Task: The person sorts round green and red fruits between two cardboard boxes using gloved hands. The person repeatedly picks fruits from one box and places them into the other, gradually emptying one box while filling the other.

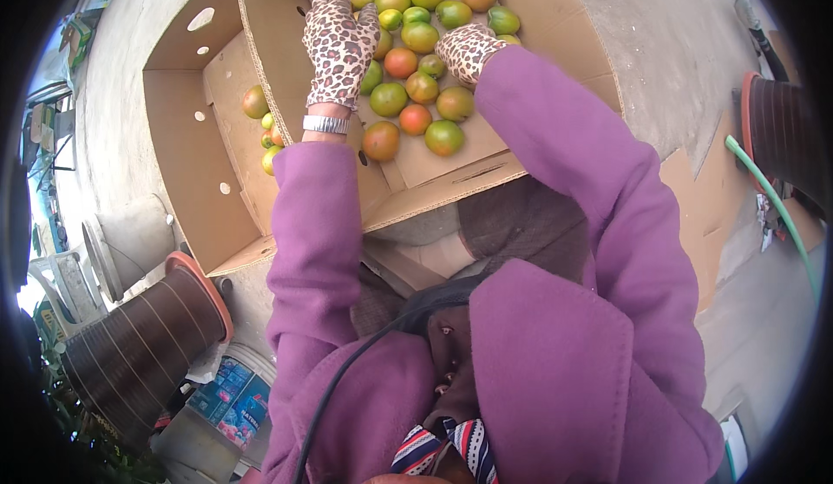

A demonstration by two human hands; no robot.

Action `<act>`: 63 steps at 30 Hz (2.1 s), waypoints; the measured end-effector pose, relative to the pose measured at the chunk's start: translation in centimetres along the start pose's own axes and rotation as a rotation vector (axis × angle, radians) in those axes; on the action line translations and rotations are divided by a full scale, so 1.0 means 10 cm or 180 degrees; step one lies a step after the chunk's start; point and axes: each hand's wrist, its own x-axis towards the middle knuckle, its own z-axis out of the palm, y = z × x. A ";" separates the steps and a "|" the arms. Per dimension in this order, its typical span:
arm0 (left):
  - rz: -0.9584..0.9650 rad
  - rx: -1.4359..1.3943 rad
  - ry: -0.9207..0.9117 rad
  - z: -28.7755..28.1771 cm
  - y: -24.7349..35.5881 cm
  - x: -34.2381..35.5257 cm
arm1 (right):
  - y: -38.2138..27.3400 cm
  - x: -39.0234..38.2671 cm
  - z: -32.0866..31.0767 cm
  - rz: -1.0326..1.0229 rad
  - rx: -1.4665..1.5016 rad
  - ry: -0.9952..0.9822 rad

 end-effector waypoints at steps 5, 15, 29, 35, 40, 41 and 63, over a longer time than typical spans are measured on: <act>-0.0097 -0.0168 -0.0307 -0.04 0.13 0.03 | -0.23 0.02 0.42 -0.0119 -0.0175 -0.0025; -0.0433 -0.0832 -0.0760 -0.14 0.18 0.00 | 0.00 0.00 0.55 -0.0040 -0.0058 0.0148; -0.1916 -0.4809 -0.1168 -0.18 0.33 0.06 | -0.16 -0.30 -0.52 0.0444 0.2957 0.2719; -0.2047 -0.6580 -0.0549 -0.28 0.27 0.17 | -0.05 -0.25 -0.43 -0.0454 0.3123 0.3636; -0.1644 -0.6431 -0.0158 -0.89 -0.19 0.23 | 0.32 -0.03 -0.12 -0.0272 0.2087 0.3317; -0.2330 -0.6283 0.0580 -0.85 -0.56 0.14 | 0.32 0.01 -0.08 -0.0310 0.2005 0.3083; -0.3120 0.0216 -0.0524 -0.89 -2.61 -0.83 | 0.76 0.12 0.05 0.0522 0.2439 0.2381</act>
